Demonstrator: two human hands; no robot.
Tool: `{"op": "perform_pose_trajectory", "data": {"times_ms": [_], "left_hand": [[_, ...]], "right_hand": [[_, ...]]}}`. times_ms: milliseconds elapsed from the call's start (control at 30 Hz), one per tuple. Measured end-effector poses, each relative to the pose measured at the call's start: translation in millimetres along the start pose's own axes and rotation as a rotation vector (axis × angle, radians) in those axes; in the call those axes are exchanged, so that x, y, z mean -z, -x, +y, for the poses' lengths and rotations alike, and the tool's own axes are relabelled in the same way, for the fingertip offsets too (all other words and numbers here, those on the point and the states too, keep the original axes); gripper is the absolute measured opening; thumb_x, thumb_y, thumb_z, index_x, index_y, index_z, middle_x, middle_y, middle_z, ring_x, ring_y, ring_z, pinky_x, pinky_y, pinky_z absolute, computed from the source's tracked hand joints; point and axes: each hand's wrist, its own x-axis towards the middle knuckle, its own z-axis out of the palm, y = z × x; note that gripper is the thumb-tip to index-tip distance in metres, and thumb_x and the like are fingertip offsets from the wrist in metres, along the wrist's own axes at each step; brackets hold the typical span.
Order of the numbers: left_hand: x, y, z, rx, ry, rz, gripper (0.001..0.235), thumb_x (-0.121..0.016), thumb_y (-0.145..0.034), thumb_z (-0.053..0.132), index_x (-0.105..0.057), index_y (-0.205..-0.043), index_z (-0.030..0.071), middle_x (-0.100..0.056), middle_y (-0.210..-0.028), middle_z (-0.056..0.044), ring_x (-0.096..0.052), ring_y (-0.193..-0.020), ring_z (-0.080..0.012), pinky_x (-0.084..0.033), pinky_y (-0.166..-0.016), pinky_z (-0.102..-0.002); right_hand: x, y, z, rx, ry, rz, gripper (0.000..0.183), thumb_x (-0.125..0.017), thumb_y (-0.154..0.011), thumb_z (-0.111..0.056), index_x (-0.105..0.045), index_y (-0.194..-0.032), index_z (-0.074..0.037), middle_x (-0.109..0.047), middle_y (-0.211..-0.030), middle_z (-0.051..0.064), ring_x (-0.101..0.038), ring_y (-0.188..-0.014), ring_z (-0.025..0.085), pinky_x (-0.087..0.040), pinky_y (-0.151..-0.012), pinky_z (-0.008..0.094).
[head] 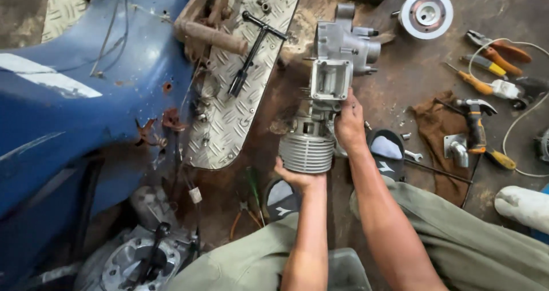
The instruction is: Assembling motorcycle engine components by fitting the cylinder onto the crankcase
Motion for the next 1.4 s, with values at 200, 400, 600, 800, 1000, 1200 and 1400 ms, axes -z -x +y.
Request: {"op": "perform_pose_trajectory", "data": {"times_ms": [200,400,600,800,1000,1200,1400], "left_hand": [[6,-9,-5,0.02,0.004,0.011,0.065,-0.06,-0.083,0.059,-0.055,-0.138,0.024,-0.056,-0.147,-0.001,-0.056,-0.131,-0.0232,-0.044,-0.113,-0.049],[-31,11,-5,-0.032,0.009,0.019,0.059,-0.062,-0.083,0.056,-0.06,-0.131,0.022,-0.061,-0.139,-0.003,-0.06,-0.123,-0.0222,-0.047,-0.108,-0.048],[0,0,-2,-0.023,-0.052,-0.006,0.065,-0.054,-0.087,0.06,-0.052,-0.141,0.024,-0.052,-0.151,-0.001,-0.053,-0.134,-0.0233,-0.041,-0.115,-0.049],[-3,-6,-3,0.019,-0.009,-0.089,0.07,-0.053,-0.087,0.062,-0.048,-0.145,0.024,-0.048,-0.153,-0.002,-0.049,-0.137,-0.0237,-0.039,-0.117,-0.049],[11,-12,-5,-0.01,-0.086,-0.051,0.069,-0.053,-0.088,0.061,-0.048,-0.147,0.025,-0.048,-0.154,-0.002,-0.049,-0.137,-0.0249,-0.041,-0.116,-0.05],[9,-29,-5,0.002,-0.044,-0.112,0.071,-0.05,-0.088,0.065,-0.047,-0.148,0.027,-0.046,-0.155,-0.002,-0.047,-0.139,-0.026,-0.038,-0.118,-0.053],[-4,16,10,0.057,-0.16,-0.096,0.08,-0.05,-0.088,0.07,-0.039,-0.154,0.026,-0.039,-0.161,-0.002,-0.042,-0.144,-0.0256,-0.037,-0.12,-0.052]], "right_hand": [[0,-6,8,-0.005,-0.114,0.057,0.041,-0.042,-0.11,-0.038,-0.069,-0.097,-0.01,-0.057,-0.085,-0.001,-0.05,-0.08,0.01,-0.049,-0.083,0.031],[-3,-13,8,0.043,-0.054,0.043,0.043,-0.043,-0.11,-0.036,-0.069,-0.1,-0.003,-0.056,-0.085,0.007,-0.051,-0.083,0.016,-0.049,-0.082,0.037],[-2,-1,2,0.014,-0.131,0.062,0.039,-0.046,-0.109,-0.04,-0.069,-0.093,-0.012,-0.054,-0.083,-0.003,-0.051,-0.076,0.01,-0.05,-0.075,0.028],[-8,-7,4,0.037,-0.251,0.073,0.04,-0.049,-0.107,-0.041,-0.072,-0.095,-0.011,-0.059,-0.082,-0.001,-0.052,-0.074,0.01,-0.051,-0.076,0.029],[-3,-4,11,0.05,-0.169,0.044,0.041,-0.048,-0.108,-0.041,-0.071,-0.099,-0.009,-0.059,-0.088,0.0,-0.052,-0.082,0.012,-0.053,-0.084,0.033],[-1,-17,29,0.06,-0.218,0.02,0.039,-0.046,-0.109,-0.039,-0.071,-0.106,-0.009,-0.061,-0.093,0.002,-0.054,-0.089,0.012,-0.05,-0.091,0.034],[16,14,22,0.091,0.089,0.018,0.043,-0.043,-0.111,-0.035,-0.061,-0.134,-0.004,-0.061,-0.129,0.018,-0.051,-0.124,0.025,-0.037,-0.115,0.046]]}}
